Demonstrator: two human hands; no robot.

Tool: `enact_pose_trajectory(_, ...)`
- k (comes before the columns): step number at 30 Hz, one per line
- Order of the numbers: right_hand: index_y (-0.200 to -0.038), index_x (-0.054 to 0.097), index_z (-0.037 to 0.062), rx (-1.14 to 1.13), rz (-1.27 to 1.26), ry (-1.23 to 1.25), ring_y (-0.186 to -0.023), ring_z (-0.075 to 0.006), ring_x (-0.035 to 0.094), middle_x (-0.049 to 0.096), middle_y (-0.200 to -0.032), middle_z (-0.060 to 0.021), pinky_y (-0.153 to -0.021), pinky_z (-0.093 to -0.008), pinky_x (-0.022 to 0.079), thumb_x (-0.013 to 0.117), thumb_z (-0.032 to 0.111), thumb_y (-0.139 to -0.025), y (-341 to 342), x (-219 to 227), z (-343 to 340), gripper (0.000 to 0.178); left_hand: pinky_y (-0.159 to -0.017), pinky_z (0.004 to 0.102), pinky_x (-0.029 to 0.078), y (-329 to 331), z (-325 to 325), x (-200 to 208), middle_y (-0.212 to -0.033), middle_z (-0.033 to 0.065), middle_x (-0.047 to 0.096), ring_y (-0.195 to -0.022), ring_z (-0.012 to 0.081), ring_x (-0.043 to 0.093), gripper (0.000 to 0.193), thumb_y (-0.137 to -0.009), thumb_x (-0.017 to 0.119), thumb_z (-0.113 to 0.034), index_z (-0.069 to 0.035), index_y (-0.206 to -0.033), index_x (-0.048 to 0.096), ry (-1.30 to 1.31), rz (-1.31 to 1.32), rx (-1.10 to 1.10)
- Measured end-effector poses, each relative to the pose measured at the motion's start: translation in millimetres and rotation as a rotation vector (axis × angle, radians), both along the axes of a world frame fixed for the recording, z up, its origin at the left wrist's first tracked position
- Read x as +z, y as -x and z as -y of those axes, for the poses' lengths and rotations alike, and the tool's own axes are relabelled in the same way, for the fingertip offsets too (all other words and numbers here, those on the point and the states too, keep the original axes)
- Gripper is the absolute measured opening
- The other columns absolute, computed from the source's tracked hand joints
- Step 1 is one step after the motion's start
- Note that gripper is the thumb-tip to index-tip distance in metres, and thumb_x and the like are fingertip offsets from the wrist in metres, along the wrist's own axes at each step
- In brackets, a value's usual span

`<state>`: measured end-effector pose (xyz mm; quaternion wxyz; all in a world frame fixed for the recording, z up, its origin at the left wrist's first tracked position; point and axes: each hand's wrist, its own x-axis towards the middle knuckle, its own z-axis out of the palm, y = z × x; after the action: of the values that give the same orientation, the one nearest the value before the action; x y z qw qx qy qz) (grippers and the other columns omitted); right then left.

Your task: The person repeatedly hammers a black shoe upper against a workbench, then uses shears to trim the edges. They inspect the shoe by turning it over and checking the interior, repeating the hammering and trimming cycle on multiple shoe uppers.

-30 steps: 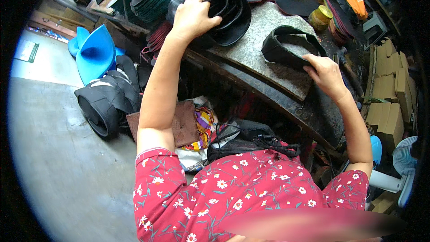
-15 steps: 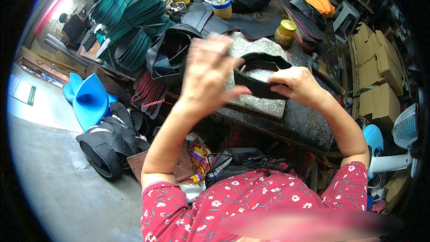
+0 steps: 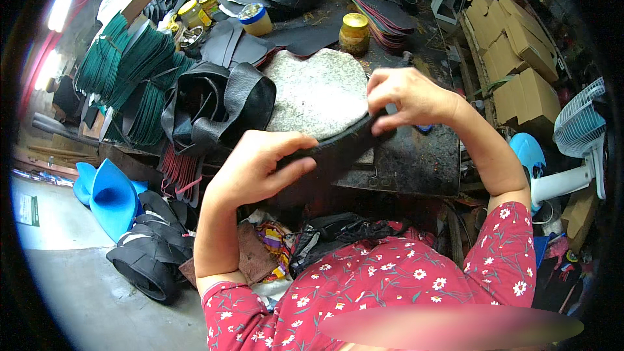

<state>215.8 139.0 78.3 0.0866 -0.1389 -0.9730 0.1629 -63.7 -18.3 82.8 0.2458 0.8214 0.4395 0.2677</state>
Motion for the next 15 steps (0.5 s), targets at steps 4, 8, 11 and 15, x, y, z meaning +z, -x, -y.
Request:
enact_pose_trajectory(4,-0.098,0.074,0.0092,0.042,-0.168,0.16,-0.087,-0.0174,0.064,0.071,-0.095,-0.0041,-0.077,-0.0321,0.051,0.079,0.024,-0.079,-11.9,-6.7,-32.7,0.024,-0.071,0.0414,0.052,-6.0,-15.6,-19.8,-0.085,0.0119,0.063,-0.082,0.0327,0.064,0.019,-0.076,0.07,-0.009,-0.006,-0.094,0.064,-0.345,-0.457,0.221)
enact_pose_trajectory(8,-0.109,0.073,0.0099,-0.42,-0.31,0.485,-0.092,-0.0141,0.067,0.073,-0.102,-0.0052,-0.083,-0.0279,0.052,0.071,0.024,-0.088,-15.8,-23.7,-160.2,0.026,-0.084,0.0424,0.047,-31.0,-30.1,-69.4,-0.101,0.0088,0.063,-0.093,0.0281,0.061,0.032,-0.068,0.07,-0.008,-0.008,-0.099,0.062,-0.33,-0.496,0.239)
enact_pose_trajectory(11,-0.122,0.066,0.0052,-0.728,-0.374,-0.092,-0.108,-0.017,0.062,0.07,-0.115,-0.0054,-0.098,-0.0325,0.046,0.064,0.03,-0.092,-11.0,-54.8,-277.1,0.038,-0.081,0.0409,0.046,-45.2,-29.9,-100.5,-0.096,0.0063,0.064,-0.089,0.0262,0.06,0.039,-0.063,0.074,-0.016,-0.009,-0.1,0.062,-0.467,-0.449,0.338)
enact_pose_trajectory(15,-0.136,0.051,0.0019,-1.005,-0.379,-0.392,-0.126,-0.0346,0.052,0.058,-0.13,-0.023,-0.107,-0.0417,0.041,0.071,0.034,-0.086,-1.0,-92.4,-372.0,0.063,-0.074,0.0364,0.045,-53.7,-30.6,-127.2,-0.086,0.0023,0.062,-0.074,0.0201,0.058,0.027,-0.068,0.069,-0.018,-0.01,-0.094,0.064,-0.644,-0.536,0.368)
